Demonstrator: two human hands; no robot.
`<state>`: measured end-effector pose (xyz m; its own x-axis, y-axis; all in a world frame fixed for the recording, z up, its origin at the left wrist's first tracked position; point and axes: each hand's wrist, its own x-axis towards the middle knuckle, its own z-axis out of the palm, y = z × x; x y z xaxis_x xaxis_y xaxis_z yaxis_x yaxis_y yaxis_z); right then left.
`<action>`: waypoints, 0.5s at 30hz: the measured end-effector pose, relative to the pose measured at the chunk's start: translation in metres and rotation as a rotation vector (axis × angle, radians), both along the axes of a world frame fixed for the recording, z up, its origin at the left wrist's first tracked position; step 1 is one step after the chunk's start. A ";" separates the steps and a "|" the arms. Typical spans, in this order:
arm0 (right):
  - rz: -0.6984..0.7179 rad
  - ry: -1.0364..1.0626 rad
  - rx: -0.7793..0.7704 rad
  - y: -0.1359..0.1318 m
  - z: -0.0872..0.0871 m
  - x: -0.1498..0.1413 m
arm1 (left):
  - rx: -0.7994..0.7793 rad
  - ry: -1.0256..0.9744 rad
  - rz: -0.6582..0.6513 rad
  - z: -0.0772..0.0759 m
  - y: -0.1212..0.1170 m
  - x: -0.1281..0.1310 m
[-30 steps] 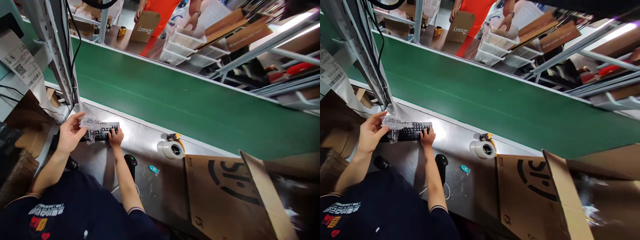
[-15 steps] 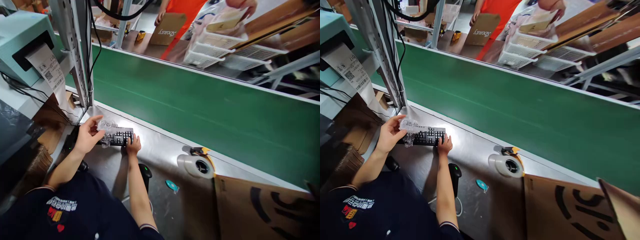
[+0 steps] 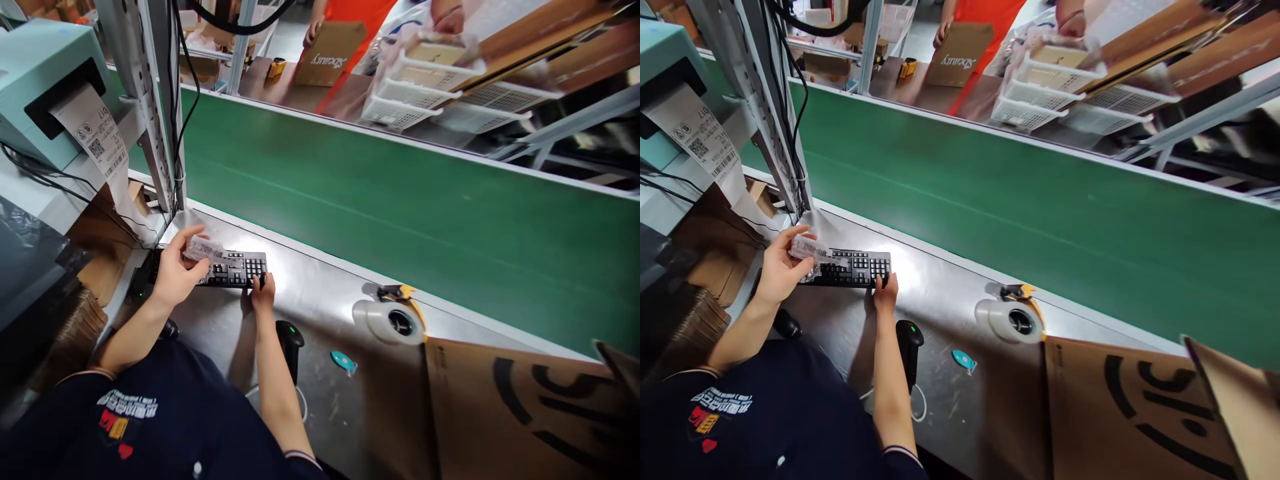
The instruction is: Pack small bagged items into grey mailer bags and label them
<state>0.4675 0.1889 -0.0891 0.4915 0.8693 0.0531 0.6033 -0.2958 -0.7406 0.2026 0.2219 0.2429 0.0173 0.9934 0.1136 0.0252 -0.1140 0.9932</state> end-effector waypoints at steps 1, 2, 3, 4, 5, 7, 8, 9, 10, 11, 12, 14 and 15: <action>-0.009 0.004 0.003 -0.003 -0.002 -0.001 | -0.002 -0.002 -0.004 0.000 0.000 0.000; -0.020 0.007 0.005 -0.008 -0.003 -0.002 | -0.003 -0.003 -0.005 0.001 -0.001 0.000; -0.029 0.005 0.008 -0.013 -0.004 -0.003 | -0.003 -0.004 -0.005 0.002 -0.001 0.000; -0.031 -0.010 0.014 -0.018 -0.004 -0.004 | -0.001 -0.005 -0.004 0.002 -0.001 0.000; -0.022 -0.035 0.025 -0.024 -0.003 -0.005 | 0.000 -0.004 -0.005 0.003 -0.001 0.000; 0.023 -0.098 0.048 -0.035 0.000 -0.007 | 0.004 -0.002 -0.004 0.003 -0.001 -0.001; 0.052 -0.130 0.052 -0.039 0.001 -0.008 | 0.006 -0.002 -0.001 0.003 0.000 -0.001; 0.077 -0.155 0.048 -0.042 0.003 -0.008 | 0.005 -0.002 0.003 0.002 0.000 -0.002; 0.093 -0.175 0.038 -0.043 0.004 -0.009 | 0.002 -0.003 0.006 0.001 0.001 -0.002; 0.099 -0.190 0.028 -0.044 0.004 -0.009 | -0.003 -0.001 0.007 0.000 0.002 -0.003; 0.099 -0.201 0.019 -0.043 0.004 -0.010 | -0.007 0.003 0.010 -0.001 0.002 -0.003; 0.100 -0.215 0.016 -0.040 0.003 -0.011 | -0.010 0.024 0.014 -0.002 0.003 -0.004; 0.104 -0.221 0.021 -0.037 0.002 -0.011 | -0.007 0.038 0.019 -0.003 0.003 -0.004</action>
